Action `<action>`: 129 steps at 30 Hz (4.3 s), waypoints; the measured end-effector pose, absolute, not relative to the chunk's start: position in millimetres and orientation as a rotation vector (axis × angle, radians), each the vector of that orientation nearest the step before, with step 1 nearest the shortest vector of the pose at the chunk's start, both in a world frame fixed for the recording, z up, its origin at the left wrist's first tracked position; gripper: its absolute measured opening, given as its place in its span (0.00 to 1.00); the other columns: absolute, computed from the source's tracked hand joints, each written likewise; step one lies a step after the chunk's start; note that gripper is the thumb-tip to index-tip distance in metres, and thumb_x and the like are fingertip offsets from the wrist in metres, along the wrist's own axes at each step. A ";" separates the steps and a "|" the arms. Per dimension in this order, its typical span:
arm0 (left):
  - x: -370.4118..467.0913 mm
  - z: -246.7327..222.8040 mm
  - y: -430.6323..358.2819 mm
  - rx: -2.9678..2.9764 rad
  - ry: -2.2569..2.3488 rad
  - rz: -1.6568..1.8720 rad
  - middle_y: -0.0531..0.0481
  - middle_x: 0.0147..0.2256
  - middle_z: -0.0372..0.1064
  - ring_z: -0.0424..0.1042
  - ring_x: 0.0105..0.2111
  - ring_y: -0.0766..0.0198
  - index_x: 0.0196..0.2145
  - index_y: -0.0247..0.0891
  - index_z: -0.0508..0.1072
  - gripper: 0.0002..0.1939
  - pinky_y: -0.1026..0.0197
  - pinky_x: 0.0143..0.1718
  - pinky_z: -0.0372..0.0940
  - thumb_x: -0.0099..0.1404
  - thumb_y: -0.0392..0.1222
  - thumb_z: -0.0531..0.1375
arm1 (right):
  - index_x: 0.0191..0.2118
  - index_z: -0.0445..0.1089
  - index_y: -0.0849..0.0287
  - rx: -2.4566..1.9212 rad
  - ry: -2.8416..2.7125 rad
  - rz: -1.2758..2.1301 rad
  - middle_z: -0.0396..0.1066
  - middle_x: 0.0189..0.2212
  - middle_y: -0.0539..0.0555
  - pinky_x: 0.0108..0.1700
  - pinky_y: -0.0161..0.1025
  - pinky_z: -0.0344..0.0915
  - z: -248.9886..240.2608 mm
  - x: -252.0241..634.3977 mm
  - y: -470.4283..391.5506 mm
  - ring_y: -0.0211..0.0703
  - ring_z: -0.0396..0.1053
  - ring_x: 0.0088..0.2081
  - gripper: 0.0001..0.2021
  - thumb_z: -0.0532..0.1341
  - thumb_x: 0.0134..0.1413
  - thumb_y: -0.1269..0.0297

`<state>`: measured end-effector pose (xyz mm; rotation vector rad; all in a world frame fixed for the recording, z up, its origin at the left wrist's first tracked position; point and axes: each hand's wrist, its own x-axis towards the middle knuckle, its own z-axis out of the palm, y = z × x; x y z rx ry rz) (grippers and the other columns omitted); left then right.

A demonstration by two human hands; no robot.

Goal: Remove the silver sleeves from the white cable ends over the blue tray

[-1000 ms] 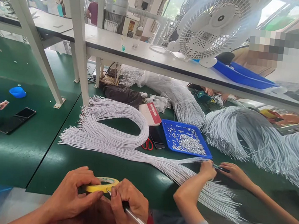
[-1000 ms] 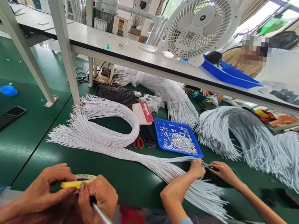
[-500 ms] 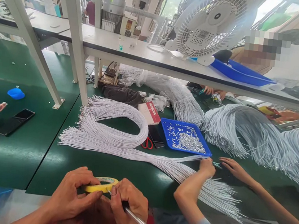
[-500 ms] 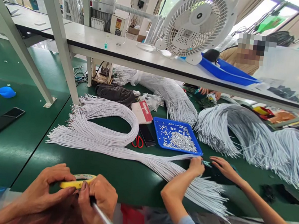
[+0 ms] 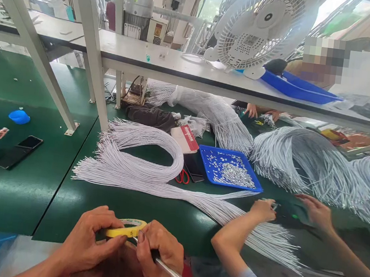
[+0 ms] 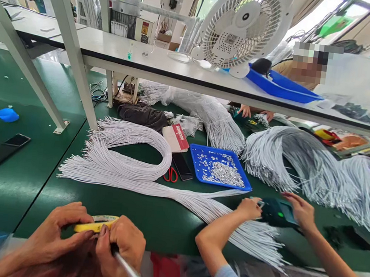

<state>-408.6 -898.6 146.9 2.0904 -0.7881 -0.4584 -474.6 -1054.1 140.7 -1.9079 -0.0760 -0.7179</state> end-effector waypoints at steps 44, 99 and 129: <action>-408.7 143.1 -898.7 2.155 -0.896 -0.415 0.52 0.23 0.65 0.61 0.26 0.64 0.35 0.40 0.75 0.10 0.62 0.27 0.50 0.62 0.40 0.54 | 0.22 0.53 0.58 -1.918 -0.102 -0.702 0.53 0.16 0.44 0.23 0.29 0.52 133.9 -469.4 -1049.5 0.30 0.52 0.20 0.13 0.56 0.53 0.75; -408.6 146.6 -902.2 2.171 -0.898 -0.404 0.51 0.23 0.66 0.62 0.26 0.64 0.33 0.40 0.75 0.10 0.63 0.27 0.52 0.62 0.41 0.54 | 0.20 0.54 0.59 -1.909 -0.061 -0.671 0.54 0.16 0.44 0.22 0.29 0.52 131.9 -472.2 -1051.5 0.30 0.52 0.20 0.14 0.57 0.52 0.75; -409.7 144.0 -899.5 2.193 -0.910 -0.445 0.52 0.23 0.65 0.61 0.26 0.64 0.34 0.41 0.75 0.10 0.62 0.27 0.51 0.58 0.34 0.54 | 0.20 0.53 0.59 -1.931 -0.096 -0.660 0.54 0.15 0.44 0.22 0.29 0.52 134.7 -472.2 -1050.9 0.30 0.52 0.20 0.13 0.56 0.52 0.75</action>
